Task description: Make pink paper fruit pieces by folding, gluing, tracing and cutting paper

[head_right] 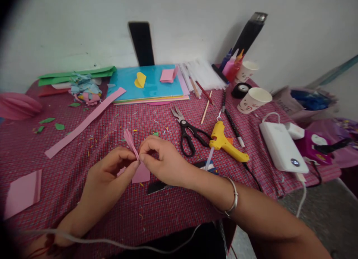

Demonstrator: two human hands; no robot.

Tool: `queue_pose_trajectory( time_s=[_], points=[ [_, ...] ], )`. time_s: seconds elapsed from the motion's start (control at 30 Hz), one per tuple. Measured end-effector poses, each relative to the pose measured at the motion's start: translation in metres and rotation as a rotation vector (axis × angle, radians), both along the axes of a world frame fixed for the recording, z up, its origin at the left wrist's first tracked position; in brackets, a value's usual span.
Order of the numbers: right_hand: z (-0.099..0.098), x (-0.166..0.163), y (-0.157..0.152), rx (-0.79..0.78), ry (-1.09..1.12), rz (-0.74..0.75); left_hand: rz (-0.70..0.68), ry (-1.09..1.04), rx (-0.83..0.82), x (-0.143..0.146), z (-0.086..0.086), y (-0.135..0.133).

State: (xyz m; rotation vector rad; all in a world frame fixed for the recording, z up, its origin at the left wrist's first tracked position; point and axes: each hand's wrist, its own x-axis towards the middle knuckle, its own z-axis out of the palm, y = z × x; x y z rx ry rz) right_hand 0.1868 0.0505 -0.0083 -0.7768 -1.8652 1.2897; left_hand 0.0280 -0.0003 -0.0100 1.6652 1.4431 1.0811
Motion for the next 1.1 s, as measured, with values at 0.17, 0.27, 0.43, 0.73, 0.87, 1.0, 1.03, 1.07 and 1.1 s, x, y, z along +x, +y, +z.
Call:
queue_pose_trajectory(
  time_s=[0.17, 0.27, 0.43, 0.73, 0.87, 1.0, 1.03, 1.07, 1.1],
  points=[
    [-0.003, 0.000, -0.002, 0.186, -0.077, -0.049, 0.000, 0.033, -0.032, 0.002, 0.002, -0.001],
    [-0.001, 0.000, -0.005, 0.277, -0.164, -0.016, 0.029, 0.023, -0.112, 0.004, 0.004, -0.001],
    [0.004, 0.000, -0.010, 0.317, -0.236, 0.017, 0.059, 0.065, -0.213, 0.004, 0.006, 0.000],
    [0.001, 0.002, -0.004, 0.180, -0.105, 0.044, -0.013, -0.097, -0.308, 0.000, 0.014, 0.001],
    [0.001, 0.002, -0.006, 0.225, -0.177, 0.070, 0.008, -0.012, -0.291, -0.001, 0.016, 0.000],
    [0.000, 0.002, -0.007, 0.229, -0.199, 0.063, 0.012, 0.068, -0.237, 0.000, 0.016, 0.001],
    [0.000, 0.001, -0.007, 0.220, -0.195, 0.062, 0.022, 0.082, -0.220, 0.001, 0.016, 0.002],
    [-0.001, 0.001, -0.007, 0.207, -0.181, 0.061, 0.033, 0.091, -0.206, 0.001, 0.015, 0.002],
    [-0.001, 0.001, -0.007, 0.185, -0.158, 0.060, 0.043, 0.094, -0.196, 0.001, 0.015, 0.003]
  ],
)
